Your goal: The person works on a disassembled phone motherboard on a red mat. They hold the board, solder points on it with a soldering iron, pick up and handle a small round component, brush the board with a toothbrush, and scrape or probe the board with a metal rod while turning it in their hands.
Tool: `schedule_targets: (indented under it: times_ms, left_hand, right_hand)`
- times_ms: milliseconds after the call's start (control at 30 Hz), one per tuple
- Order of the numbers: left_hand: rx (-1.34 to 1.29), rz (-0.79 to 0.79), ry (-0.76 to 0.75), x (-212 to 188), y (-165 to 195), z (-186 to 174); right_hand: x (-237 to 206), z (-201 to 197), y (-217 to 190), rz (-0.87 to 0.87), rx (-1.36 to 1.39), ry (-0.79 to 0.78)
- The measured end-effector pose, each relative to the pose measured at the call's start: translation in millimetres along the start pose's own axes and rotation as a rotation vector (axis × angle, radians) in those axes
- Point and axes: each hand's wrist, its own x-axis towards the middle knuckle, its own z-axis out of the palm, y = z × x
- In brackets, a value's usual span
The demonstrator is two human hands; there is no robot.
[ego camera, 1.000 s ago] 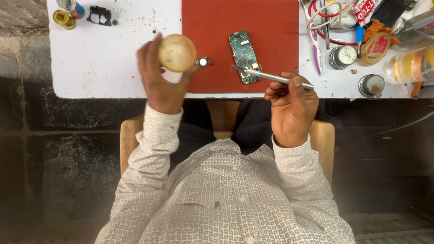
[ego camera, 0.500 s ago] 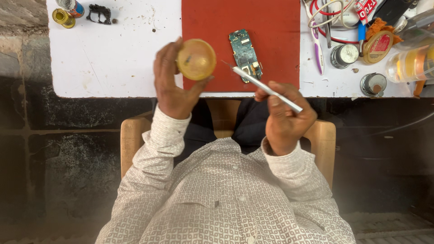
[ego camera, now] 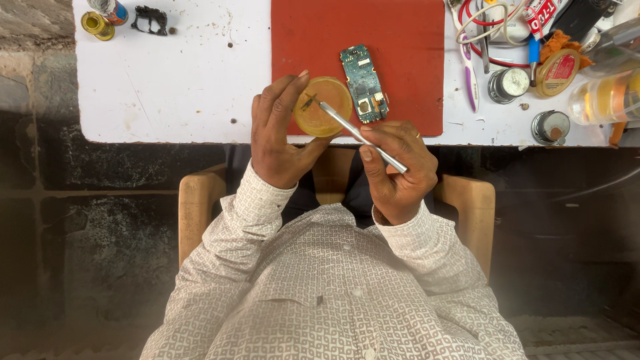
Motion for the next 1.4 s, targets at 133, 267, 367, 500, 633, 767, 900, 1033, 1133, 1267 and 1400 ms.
schedule_targets:
  times_ms: [133,267,367,500,633,767,900,1033,1133,1267,1400]
  left_hand:
    - [0.025,0.000,-0.003,-2,2,-1]
    - [0.029,0.001,-0.008,-1,1,0]
    - [0.043,0.005,0.000,-1,-2,1]
    - [0.113,0.016,0.036,-4,-16,0]
    - [0.084,-0.140,0.113,-5,-55,-10]
    - [0.129,-0.218,0.164,-2,-106,-30]
    - [0.222,-0.314,0.121,-1,-142,-49]
    - [0.327,-0.308,0.039,-4,-150,-56]
    - [0.439,-0.246,0.035,1,-141,-58]
    - [0.527,-0.153,0.107,8,-105,-42]
    - [0.072,-0.062,-0.049,-1,-49,-8]
  right_hand:
    - [-1,0,-1,0.012,0.012,0.017]
    - [0,0,-1,-0.007,-0.042,0.003]
    - [-3,-2,0,-0.030,-0.016,-0.008]
    - [-7,-5,10,0.332,0.289,0.132]
    - [-10,-13,31,0.424,0.702,0.262]
    - [-16,-29,48,0.589,0.886,0.290]
    - [-24,-44,55,0.664,0.969,0.315]
    - [-32,-53,58,0.662,0.941,0.334]
    - [-38,-57,60,0.576,0.829,0.346]
    - [-46,-58,63,0.329,0.439,0.363]
    - [-48,-60,65,0.153,0.229,0.239]
